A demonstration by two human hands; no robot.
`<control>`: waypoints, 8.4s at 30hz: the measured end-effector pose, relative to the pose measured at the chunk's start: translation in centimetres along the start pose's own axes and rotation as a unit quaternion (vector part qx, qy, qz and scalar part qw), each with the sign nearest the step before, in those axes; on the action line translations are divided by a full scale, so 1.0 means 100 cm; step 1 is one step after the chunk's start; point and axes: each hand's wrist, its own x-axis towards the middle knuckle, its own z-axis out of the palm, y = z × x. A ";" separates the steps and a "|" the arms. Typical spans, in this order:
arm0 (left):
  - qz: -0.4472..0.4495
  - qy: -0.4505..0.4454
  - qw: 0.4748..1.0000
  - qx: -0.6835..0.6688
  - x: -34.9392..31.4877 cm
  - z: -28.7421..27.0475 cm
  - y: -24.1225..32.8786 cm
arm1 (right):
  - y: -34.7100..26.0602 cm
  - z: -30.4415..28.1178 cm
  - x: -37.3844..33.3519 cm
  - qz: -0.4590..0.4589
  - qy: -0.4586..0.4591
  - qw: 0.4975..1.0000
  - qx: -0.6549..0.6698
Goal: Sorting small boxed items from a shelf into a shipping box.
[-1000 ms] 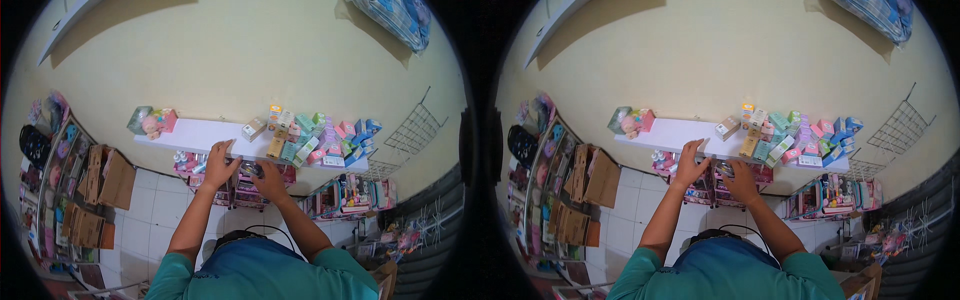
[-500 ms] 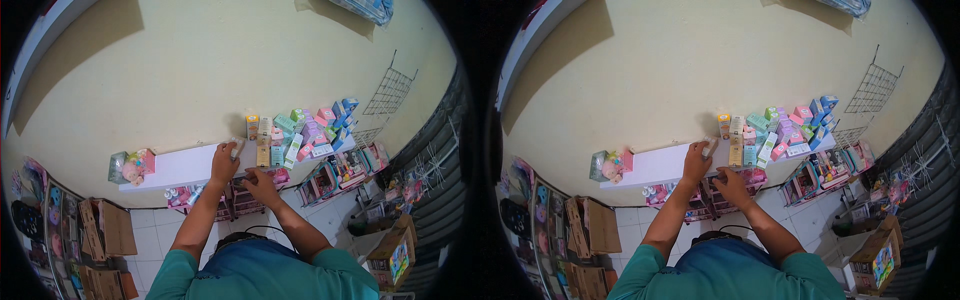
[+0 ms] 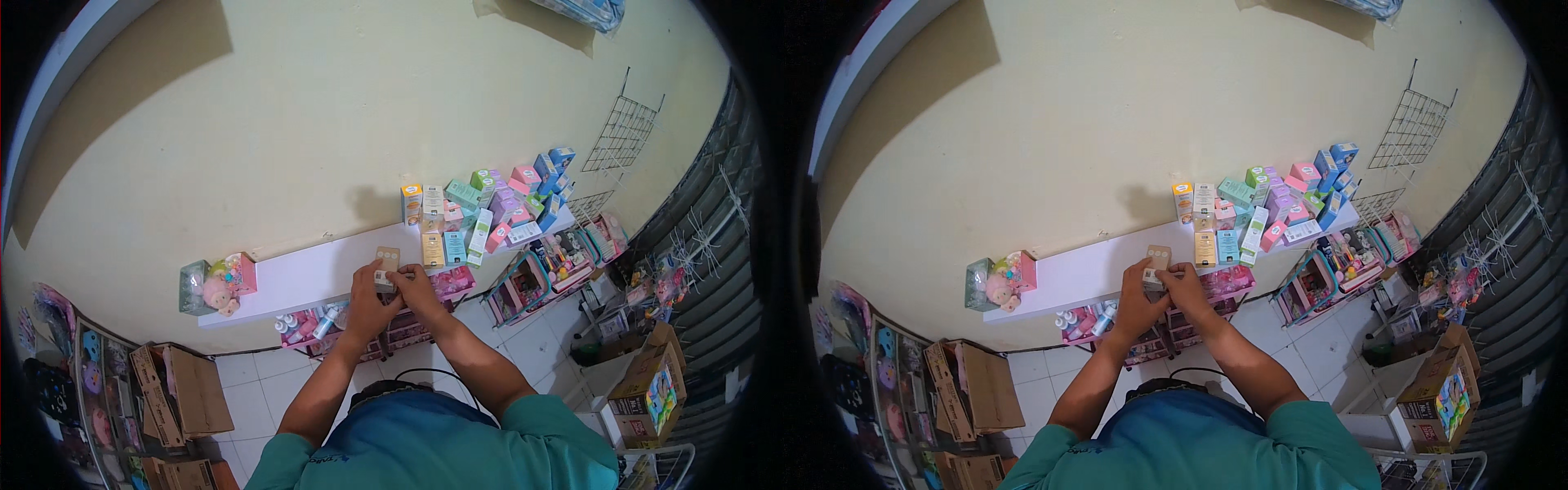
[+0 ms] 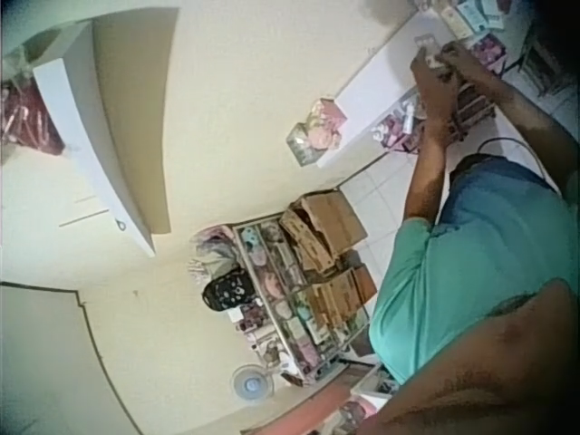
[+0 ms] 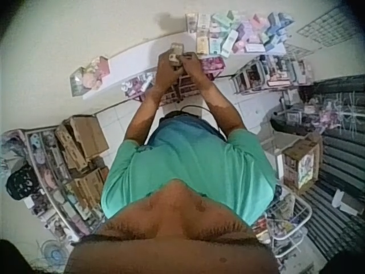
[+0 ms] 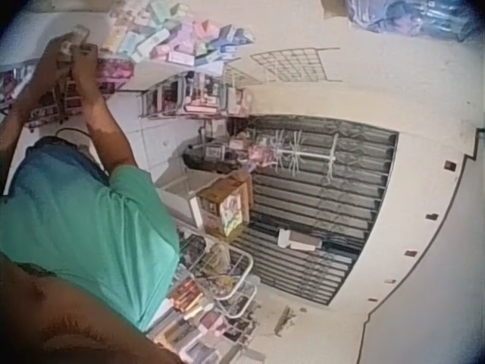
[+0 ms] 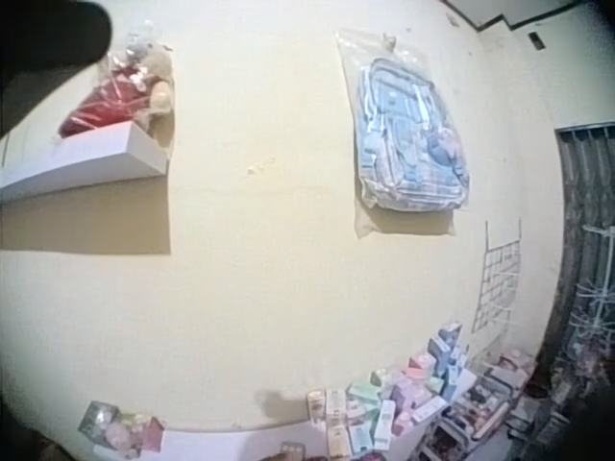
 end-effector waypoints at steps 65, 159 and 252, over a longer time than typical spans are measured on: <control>-0.321 -0.205 0.797 -0.469 0.037 0.034 0.032 | -0.031 -0.105 -0.084 -0.205 0.231 0.872 -0.379; 0.370 -0.879 0.119 -0.278 -0.455 0.891 0.735 | 0.095 -0.854 -0.415 0.419 0.886 0.197 -0.026; 0.008 -0.060 -0.998 -0.002 0.150 0.059 -0.016 | -0.092 -0.075 0.065 0.086 -0.048 -0.995 -0.024</control>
